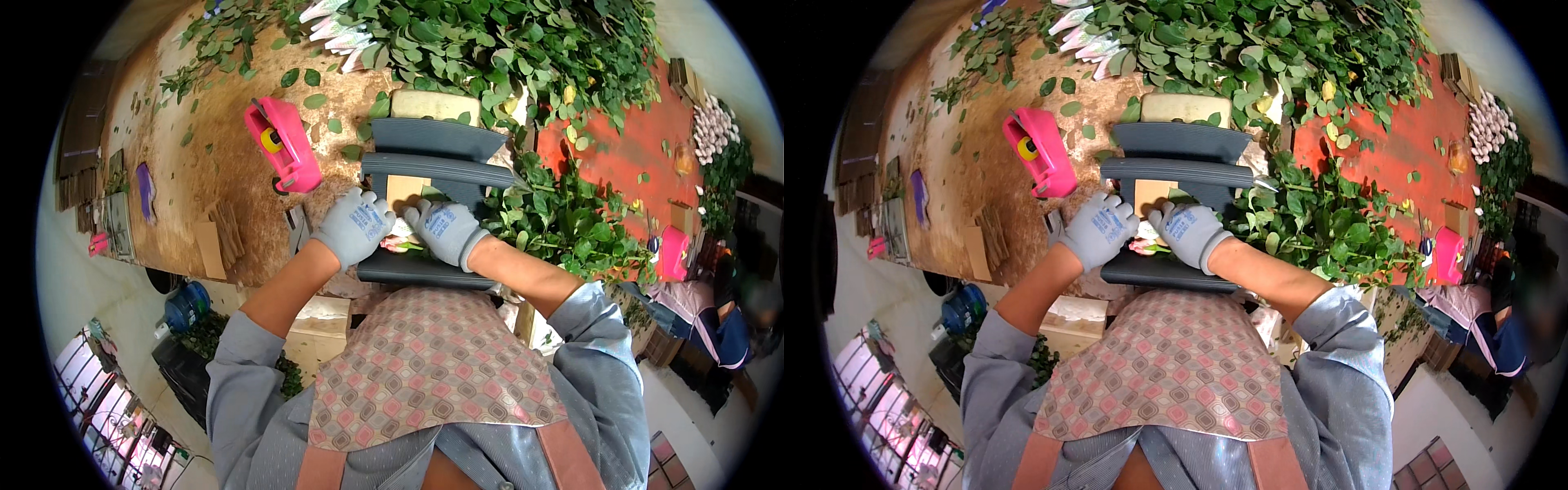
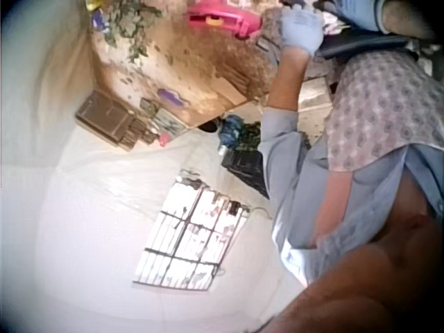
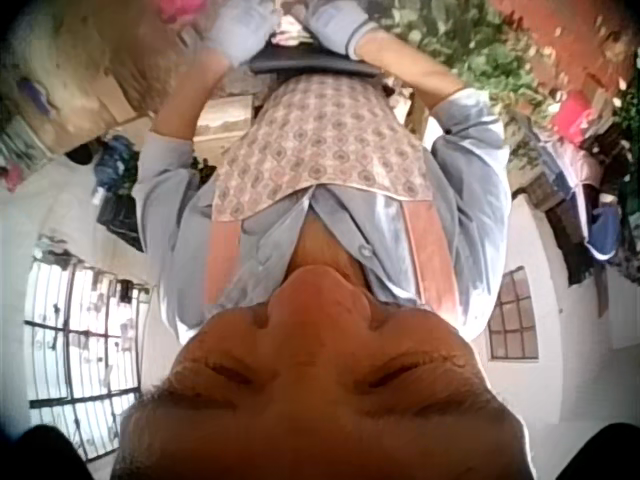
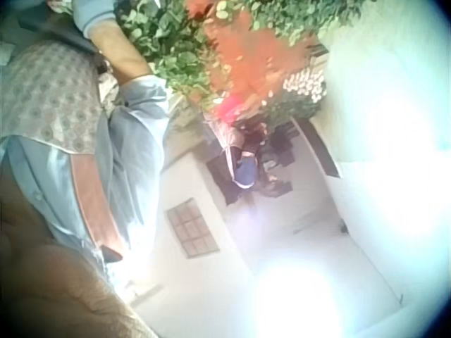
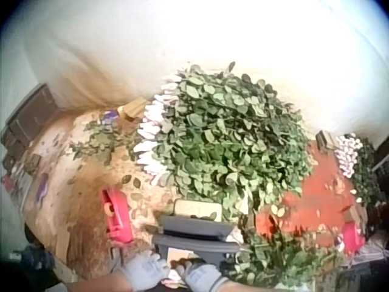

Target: The person arranges white flowers and green leaves into a black rectangular box. They place a cardboard insert into the box, add a layer of green leaves, and then carefully arrange the white flowers on top. The person repeats this process, filling the box with layers of leaves and flowers.

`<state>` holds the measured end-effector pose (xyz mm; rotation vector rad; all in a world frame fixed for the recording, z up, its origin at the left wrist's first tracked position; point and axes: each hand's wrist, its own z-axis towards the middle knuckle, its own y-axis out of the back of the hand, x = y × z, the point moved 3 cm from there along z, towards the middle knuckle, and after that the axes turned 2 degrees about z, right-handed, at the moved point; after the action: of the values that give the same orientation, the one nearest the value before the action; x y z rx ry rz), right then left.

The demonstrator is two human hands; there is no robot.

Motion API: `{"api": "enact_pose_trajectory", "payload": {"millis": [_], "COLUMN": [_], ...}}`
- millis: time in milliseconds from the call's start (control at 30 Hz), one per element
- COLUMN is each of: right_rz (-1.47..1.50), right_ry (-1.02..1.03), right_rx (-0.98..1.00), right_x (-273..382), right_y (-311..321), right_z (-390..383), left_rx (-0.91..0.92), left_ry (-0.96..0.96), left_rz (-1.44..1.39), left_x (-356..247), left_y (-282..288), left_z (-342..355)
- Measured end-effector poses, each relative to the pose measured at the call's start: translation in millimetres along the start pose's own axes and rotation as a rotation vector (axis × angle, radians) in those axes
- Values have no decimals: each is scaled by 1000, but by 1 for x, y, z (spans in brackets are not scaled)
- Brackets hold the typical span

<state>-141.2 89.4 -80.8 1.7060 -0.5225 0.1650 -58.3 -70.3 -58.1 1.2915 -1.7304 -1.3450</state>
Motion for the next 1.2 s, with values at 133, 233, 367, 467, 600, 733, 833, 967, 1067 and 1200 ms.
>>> {"api": "enact_pose_trajectory", "payload": {"millis": [133,233,367,467,600,733,833,967,1067,1200], "right_rz": [16,-17,1,19,13,-51,-93,-20,26,108], "right_ry": [-13,-41,-64,-62,-65,14,28,32,20,-12], "right_rx": [48,109,79,90,156,120,138,41,66,190], "right_x": [-4,-1,4,6,8,12,14,13,10,12], "right_y": [-5,0,5,3,4,4,5,6,3,17], "right_z": [3,5,7,9,9,5,5,3,3,7], "left_rx": [-16,16,32,64,446,83,143,190,219,198], "left_ry": [-38,-59,-48,-18,275,138,1,49,35,54], "left_rz": [71,97,64,96,135,-334,-696,-663,-632,-610], "left_x": [-1,3,14,23,66,33,-26,-50,-50,-51], "left_y": [-5,2,13,14,6,51,55,23,21,29], "left_z": [-1,-2,-10,-21,-53,-61,-45,-39,-35,-30]}}
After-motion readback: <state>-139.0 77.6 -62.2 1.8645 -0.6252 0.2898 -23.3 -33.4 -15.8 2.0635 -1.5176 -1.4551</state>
